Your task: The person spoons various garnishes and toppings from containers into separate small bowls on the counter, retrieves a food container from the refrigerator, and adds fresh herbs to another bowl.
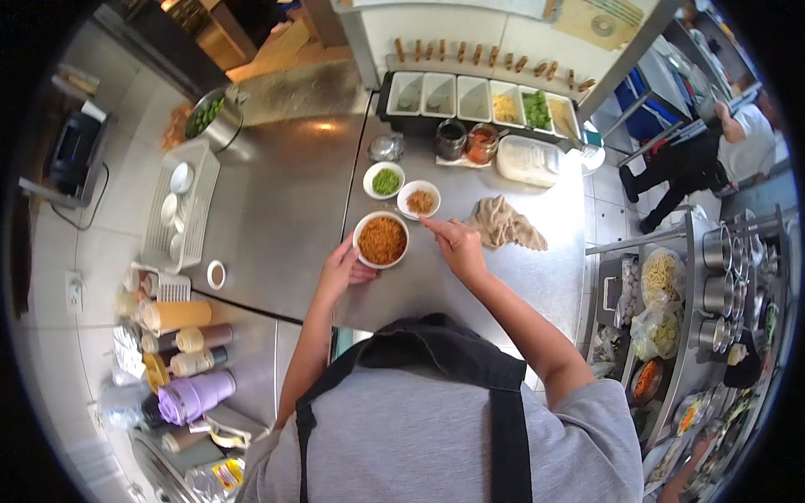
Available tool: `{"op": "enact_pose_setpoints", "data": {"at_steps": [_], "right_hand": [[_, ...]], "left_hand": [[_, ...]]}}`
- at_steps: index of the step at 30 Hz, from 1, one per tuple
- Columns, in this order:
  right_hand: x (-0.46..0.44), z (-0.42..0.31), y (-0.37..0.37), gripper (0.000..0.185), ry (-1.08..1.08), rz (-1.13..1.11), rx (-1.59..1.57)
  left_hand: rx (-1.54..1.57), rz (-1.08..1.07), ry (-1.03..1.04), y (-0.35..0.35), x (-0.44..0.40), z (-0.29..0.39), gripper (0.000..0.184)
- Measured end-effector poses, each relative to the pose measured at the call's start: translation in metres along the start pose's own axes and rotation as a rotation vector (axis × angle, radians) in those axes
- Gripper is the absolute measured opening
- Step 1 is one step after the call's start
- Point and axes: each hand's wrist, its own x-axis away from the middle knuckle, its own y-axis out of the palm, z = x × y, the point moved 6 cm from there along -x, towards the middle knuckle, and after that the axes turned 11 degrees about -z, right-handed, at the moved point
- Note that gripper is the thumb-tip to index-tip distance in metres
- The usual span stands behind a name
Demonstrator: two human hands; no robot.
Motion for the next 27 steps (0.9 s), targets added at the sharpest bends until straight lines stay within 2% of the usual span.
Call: {"op": "enact_pose_setpoints", "data": {"at_steps": [5, 8, 10, 11, 13, 14, 17, 18, 19, 20, 21, 23, 25, 26, 27], "right_hand": [[-0.065, 0.023, -0.099, 0.029, 0.194, 0.336, 0.083], [-0.120, 0.071, -0.143, 0.021, 0.108, 0.469, 0.254], [-0.154, 0.095, -0.151, 0.017, 0.265, 0.331, 0.570], [-0.161, 0.098, -0.154, 0.017, 0.260, 0.335, 0.570], [-0.185, 0.109, -0.140, 0.023, 0.418, 0.081, 0.685], [-0.184, 0.090, -0.140, 0.030, 0.426, 0.029, 0.674], [-0.191, 0.114, -0.141, 0.036, 0.368, 0.040, 0.611], [-0.192, 0.135, -0.140, 0.035, 0.138, 0.072, 0.633], [-0.173, 0.089, -0.146, 0.033, 0.226, 0.120, 0.444], [-0.164, 0.085, -0.146, 0.032, 0.162, 0.172, 0.508], [-0.151, 0.085, -0.147, 0.029, 0.229, 0.160, 0.480], [-0.119, 0.078, -0.150, 0.030, 0.163, 0.255, 0.358], [-0.088, 0.082, -0.160, 0.042, 0.198, 0.348, 0.386], [-0.071, 0.084, -0.168, 0.045, 0.280, 0.356, 0.466], [-0.055, 0.083, -0.174, 0.049, 0.367, 0.365, 0.546]], "left_hand": [[-0.023, 0.034, -0.014, -0.003, 0.001, -0.001, 0.052], [-0.021, 0.040, -0.018, -0.003, 0.002, 0.001, 0.051], [-0.010, 0.031, -0.010, -0.004, 0.001, 0.000, 0.051], [0.010, 0.035, -0.009, -0.006, -0.002, 0.000, 0.050], [0.029, 0.043, -0.003, -0.008, -0.006, -0.001, 0.050], [0.054, 0.055, -0.002, -0.008, -0.005, -0.004, 0.050], [0.076, 0.070, 0.029, -0.010, -0.015, -0.016, 0.051], [0.080, 0.072, 0.041, -0.011, -0.017, -0.018, 0.050], [0.046, 0.063, 0.059, -0.010, -0.016, -0.015, 0.050], [0.006, 0.041, 0.072, -0.011, -0.015, -0.010, 0.050], [0.037, 0.102, 0.092, -0.021, -0.010, -0.004, 0.050], [-0.020, 0.005, -0.024, -0.027, -0.006, 0.007, 0.050], [-0.013, 0.157, 0.050, -0.073, 0.001, 0.030, 0.044], [-0.012, 0.234, 0.078, -0.107, 0.002, 0.043, 0.041], [-0.006, 0.283, 0.202, -0.146, 0.008, 0.062, 0.031]]}}
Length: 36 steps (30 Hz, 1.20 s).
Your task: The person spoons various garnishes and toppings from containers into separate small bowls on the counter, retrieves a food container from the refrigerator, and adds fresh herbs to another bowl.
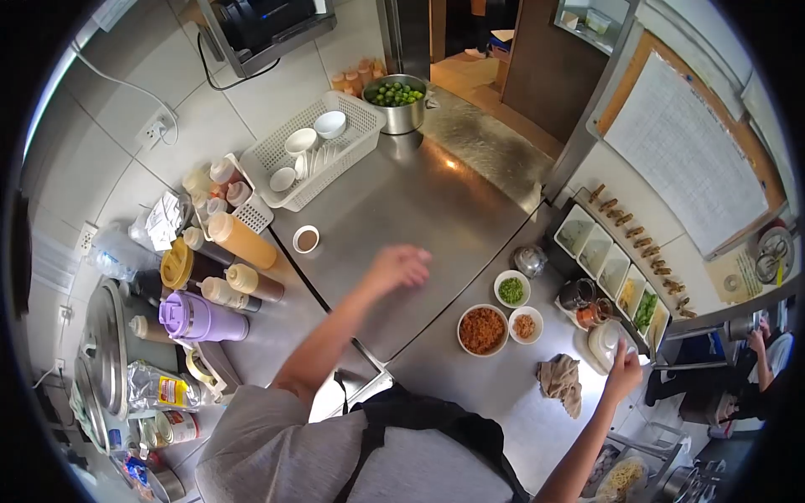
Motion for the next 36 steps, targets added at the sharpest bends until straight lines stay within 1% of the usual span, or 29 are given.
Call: {"op": "enact_pose_setpoints", "data": {"at_steps": [1, 4, 5, 6, 7, 8, 9, 10, 11, 12, 13, 14, 15, 16, 18, 19, 20, 22, 24, 26, 27, 28, 29, 30, 31, 32, 33, 34, 36], "right_hand": [[0.013, 0.015, 0.002, 0.049, 0.062, -0.046, -0.132], [0.062, 0.047, 0.014, 0.042, 0.237, -0.147, -0.368], [0.083, 0.048, 0.016, 0.028, 0.229, -0.165, -0.405], [0.106, 0.046, 0.019, 0.024, 0.166, -0.192, -0.217], [0.129, 0.020, 0.014, 0.032, 0.142, -0.242, -0.164], [0.153, 0.014, 0.020, 0.043, 0.171, -0.294, -0.127], [0.174, -0.007, 0.018, 0.052, 0.062, -0.317, -0.048], [0.192, -0.023, 0.016, 0.054, 0.057, -0.328, 0.003], [0.208, -0.034, 0.014, 0.055, 0.037, -0.303, 0.076], [0.222, -0.037, 0.016, 0.056, 0.112, -0.314, 0.068], [0.235, -0.041, 0.017, 0.056, 0.112, -0.305, 0.117], [0.244, -0.041, 0.019, 0.054, 0.111, -0.296, 0.112], [0.246, -0.042, 0.017, 0.048, 0.140, -0.281, 0.142], [0.241, -0.043, 0.016, 0.042, 0.154, -0.272, 0.171], [0.216, -0.044, 0.015, 0.021, 0.160, -0.215, 0.191], [0.197, -0.046, 0.013, 0.016, 0.163, -0.174, 0.169], [0.174, -0.050, 0.011, 0.019, 0.163, -0.136, 0.152], [0.118, -0.068, 0.004, 0.028, 0.231, -0.157, 0.158], [0.065, -0.075, 0.002, 0.030, 0.168, -0.101, 0.165], [0.014, -0.083, 0.004, 0.023, 0.038, -0.023, 0.176], [-0.010, -0.086, 0.008, 0.017, -0.054, -0.034, 0.187], [-0.029, -0.086, 0.013, 0.016, -0.144, -0.046, 0.196], [-0.046, -0.075, 0.020, 0.016, -0.142, -0.051, 0.196], [-0.063, -0.057, 0.037, 0.020, -0.082, -0.141, 0.255], [-0.077, -0.043, 0.051, 0.024, -0.024, -0.231, 0.309], [-0.087, -0.037, 0.057, 0.024, -0.028, -0.236, 0.300], [-0.095, -0.027, 0.070, 0.027, 0.039, -0.400, 0.334], [-0.099, -0.019, 0.083, 0.031, 0.102, -0.563, 0.371], [-0.107, -0.021, 0.088, 0.032, 0.114, -0.591, 0.385]], "left_hand": [[0.037, 0.132, 0.154, -0.041, -0.006, 0.022, 0.017], [-0.026, 0.483, 0.486, -0.168, -0.016, 0.079, 0.022], [-0.404, 0.527, 0.515, -0.222, -0.029, 0.080, 0.025], [-0.065, 0.570, 0.603, -0.281, -0.052, 0.064, 0.025], [-0.490, 0.724, 0.673, -0.324, -0.060, 0.071, 0.026], [-1.291, 1.055, 0.111, -0.373, -0.085, 0.067, 0.027], [-1.111, 0.944, 0.281, -0.381, -0.080, 0.083, 0.032], [-1.110, 0.927, 0.309, -0.413, -0.098, 0.075, 0.033], [-1.179, 0.936, 0.525, -0.415, -0.105, 0.078, 0.034], [-1.181, 0.879, 0.421, -0.437, -0.128, 0.073, 0.038], [-1.216, 0.804, 0.278, -0.449, -0.148, 0.073, 0.046], [-1.290, 0.762, 0.338, -0.452, -0.158, 0.074, 0.053], [-1.300, 0.757, 0.242, -0.445, -0.162, 0.080, 0.059], [-1.343, 0.692, 0.051, -0.453, -0.176, 0.078, 0.065], [-1.483, 0.594, -0.174, -0.457, -0.192, 0.070, 0.065], [-1.525, 0.547, -0.153, -0.476, -0.202, 0.058, 0.062], [-1.565, 0.499, -0.137, -0.486, -0.216, 0.051, 0.059], [-1.594, 0.464, -0.169, -0.465, -0.212, 0.058, 0.053], [-1.621, 0.451, -0.218, -0.463, -0.211, 0.058, 0.048], [-1.651, 0.506, -0.167, -0.465, -0.210, 0.061, 0.039], [-1.653, 0.503, -0.168, -0.463, -0.211, 0.063, 0.039], [-1.551, 0.621, -0.077, -0.463, -0.207, 0.072, 0.036], [-1.441, 0.734, 0.010, -0.463, -0.201, 0.080, 0.035], [-1.443, 0.733, 0.004, -0.456, -0.197, 0.089, 0.035], [-1.382, 0.829, 0.076, -0.431, -0.180, 0.119, 0.035], [-1.322, 0.926, 0.150, -0.418, -0.165, 0.139, 0.036], [-1.208, 0.887, 0.352, -0.423, -0.160, 0.145, 0.039], [-1.014, 0.750, 0.411, -0.402, -0.144, 0.159, 0.039], [-0.712, 0.516, 0.494, -0.312, -0.094, 0.192, 0.035]]}}
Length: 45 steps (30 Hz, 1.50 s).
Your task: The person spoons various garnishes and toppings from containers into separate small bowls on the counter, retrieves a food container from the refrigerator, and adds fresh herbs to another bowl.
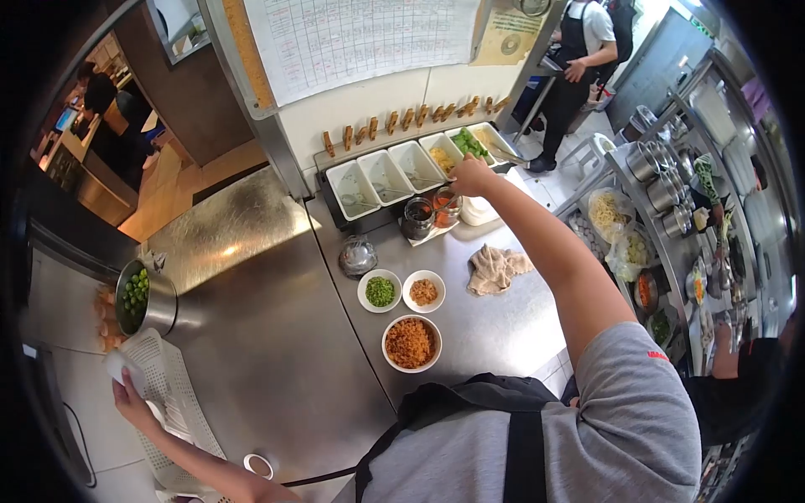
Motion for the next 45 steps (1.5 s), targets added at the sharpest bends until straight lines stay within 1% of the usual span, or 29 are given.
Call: {"op": "enact_pose_setpoints", "data": {"at_steps": [2, 3, 5, 6, 7, 8, 9, 12, 14, 15, 17, 18, 20, 22, 24, 26, 27, 29, 31, 33, 34, 35, 36, 38, 39, 41, 42, 44, 45], "right_hand": [[-0.004, -0.007, -0.003, 0.030, -0.048, -0.181, 0.193], [-0.003, -0.009, -0.011, 0.028, -0.116, -0.146, 0.267], [-0.012, 0.003, -0.015, 0.028, -0.174, -0.129, 0.183], [-0.015, 0.006, -0.020, 0.028, -0.225, -0.113, 0.100], [-0.017, 0.009, -0.023, 0.028, -0.234, -0.108, 0.096], [-0.019, 0.011, -0.029, 0.028, -0.256, -0.092, -0.021], [-0.019, 0.015, -0.037, 0.027, -0.274, -0.073, -0.138], [-0.012, 0.015, -0.062, 0.028, -0.319, 0.078, -0.078], [-0.002, 0.016, -0.073, 0.027, -0.307, 0.104, -0.099], [0.007, 0.016, -0.076, 0.026, -0.297, 0.118, -0.120], [0.035, 0.013, -0.083, 0.023, -0.353, 0.229, -0.148], [0.052, 0.010, -0.088, 0.021, -0.388, 0.279, -0.163], [0.081, 0.013, -0.091, 0.020, -0.425, 0.338, -0.189], [0.115, 0.015, -0.094, 0.019, -0.461, 0.395, -0.219], [0.160, 0.007, -0.105, 0.016, -0.600, 0.508, -0.164], [0.197, 0.002, -0.107, 0.018, -0.650, 0.491, -0.169], [0.213, 0.000, -0.104, 0.017, -0.718, 0.502, -0.186], [0.243, 0.000, -0.096, 0.015, -0.790, 0.498, -0.206], [0.281, -0.011, -0.092, 0.015, -0.972, 0.467, -0.196], [0.309, -0.021, -0.085, 0.016, -1.082, 0.425, -0.204], [0.321, -0.026, -0.080, 0.018, -1.166, 0.406, -0.200], [0.330, -0.033, -0.073, 0.021, -1.236, 0.384, -0.151], [0.337, -0.041, -0.071, 0.021, -1.275, 0.350, -0.158], [0.355, -0.057, -0.070, 0.015, -1.383, 0.300, -0.048], [0.361, -0.061, -0.072, 0.015, -1.413, 0.282, -0.056], [0.359, -0.066, -0.076, 0.019, -1.178, 0.423, 0.032], [0.358, -0.068, -0.070, 0.019, -1.201, 0.406, 0.021], [0.337, -0.058, -0.064, 0.025, -0.896, 0.460, 0.107], [0.330, -0.055, -0.058, 0.019, -0.867, 0.316, 0.021]], "left_hand": [[0.200, -0.053, 0.036, 0.034, 0.057, 0.079, 0.028], [0.270, -0.048, 0.050, 0.053, 0.087, 0.113, 0.023], [0.394, -0.385, -0.070, 0.104, 0.141, 0.189, 0.021], [0.614, -0.520, -0.059, 0.136, 0.167, 0.213, 0.021], [0.489, -0.668, -0.035, 0.161, 0.191, 0.236, 0.019], [0.390, -0.902, 0.033, 0.188, 0.211, 0.259, 0.019], [0.463, -1.063, 0.182, 0.210, 0.230, 0.293, 0.021], [0.473, -1.440, 0.229, 0.285, 0.299, 0.326, 0.026], [0.359, -1.468, 0.435, 0.329, 0.335, 0.333, 0.030], [0.350, -1.462, 0.442, 0.345, 0.349, 0.334, 0.030], [0.130, -1.303, 0.694, 0.367, 0.372, 0.338, 0.028], [0.121, -1.299, 0.697, 0.378, 0.381, 0.332, 0.028], [0.082, -1.190, 0.842, 0.386, 0.398, 0.333, 0.022], [0.003, -1.173, 0.863, 0.389, 0.406, 0.338, 0.021], [-0.079, -1.150, 0.883, 0.391, 0.413, 0.340, 0.021], [-0.263, -1.206, 0.887, 0.402, 0.424, 0.334, 0.028], [-0.263, -1.206, 0.889, 0.401, 0.427, 0.335, 0.028], [0.016, -1.027, 0.730, 0.381, 0.413, 0.345, 0.046], [0.177, -1.011, 0.386, 0.365, 0.383, 0.346, 0.079], [0.605, -1.052, 0.053, 0.353, 0.354, 0.330, 0.112], [0.850, -1.170, -0.078, 0.346, 0.342, 0.339, 0.130], [1.073, -1.161, -0.227, 0.336, 0.336, 0.346, 0.131], [1.081, -1.121, -0.262, 0.325, 0.331, 0.353, 0.131], [1.030, -1.237, 0.025, 0.307, 0.327, 0.378, 0.116], [1.030, -1.209, 0.000, 0.305, 0.324, 0.372, 0.116], [0.925, -1.164, 0.050, 0.296, 0.327, 0.359, 0.099], [0.922, -1.147, 0.024, 0.291, 0.331, 0.354, 0.099], [0.712, -1.046, 0.124, 0.281, 0.334, 0.353, 0.090], [0.686, -1.026, 0.161, 0.282, 0.335, 0.349, 0.091]]}}
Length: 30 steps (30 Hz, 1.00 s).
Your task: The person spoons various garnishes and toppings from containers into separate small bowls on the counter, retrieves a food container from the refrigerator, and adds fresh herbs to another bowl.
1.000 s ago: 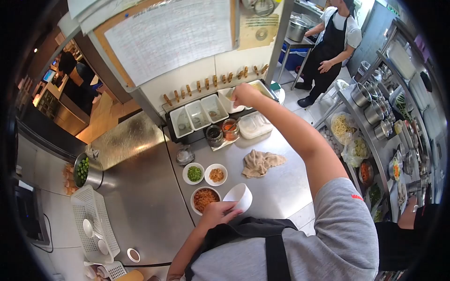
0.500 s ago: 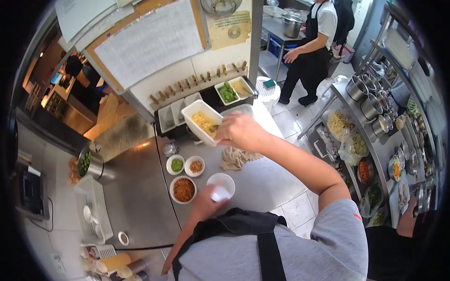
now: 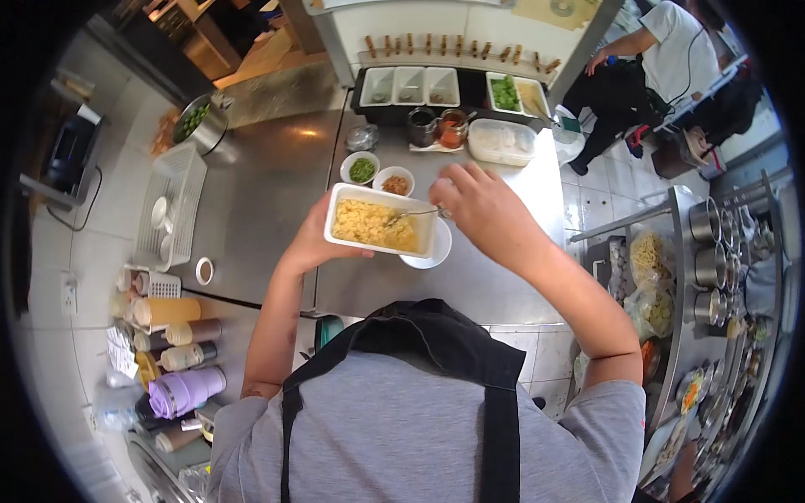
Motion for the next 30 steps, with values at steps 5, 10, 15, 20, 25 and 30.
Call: {"op": "enact_pose_setpoints", "data": {"at_steps": [5, 10, 15, 20, 25, 30], "right_hand": [[0.000, 0.000, 0.025, 0.015, 0.056, -0.069, -0.247], [0.004, -0.012, 0.011, 0.009, 0.152, 0.063, -0.269], [-0.011, -0.040, 0.015, 0.015, 0.001, 0.194, -0.322], [-0.022, -0.036, 0.040, 0.025, -0.044, 0.187, -0.286], [-0.018, -0.018, 0.076, 0.025, 0.007, 0.120, -0.294], [-0.022, -0.007, 0.084, 0.020, 0.011, 0.125, -0.327]], "left_hand": [[-0.018, 0.030, -0.020, 0.000, 0.007, -0.001, 0.092], [-0.062, 0.088, 0.006, 0.004, 0.008, -0.015, 0.085], [-0.013, 0.078, -0.031, 0.017, 0.005, -0.040, 0.097], [-0.077, 0.074, -0.052, 0.017, 0.006, -0.023, 0.099], [-0.030, 0.082, -0.054, 0.014, 0.004, -0.041, 0.099], [-0.224, 0.100, -0.037, 0.013, 0.000, -0.052, 0.096]]}}
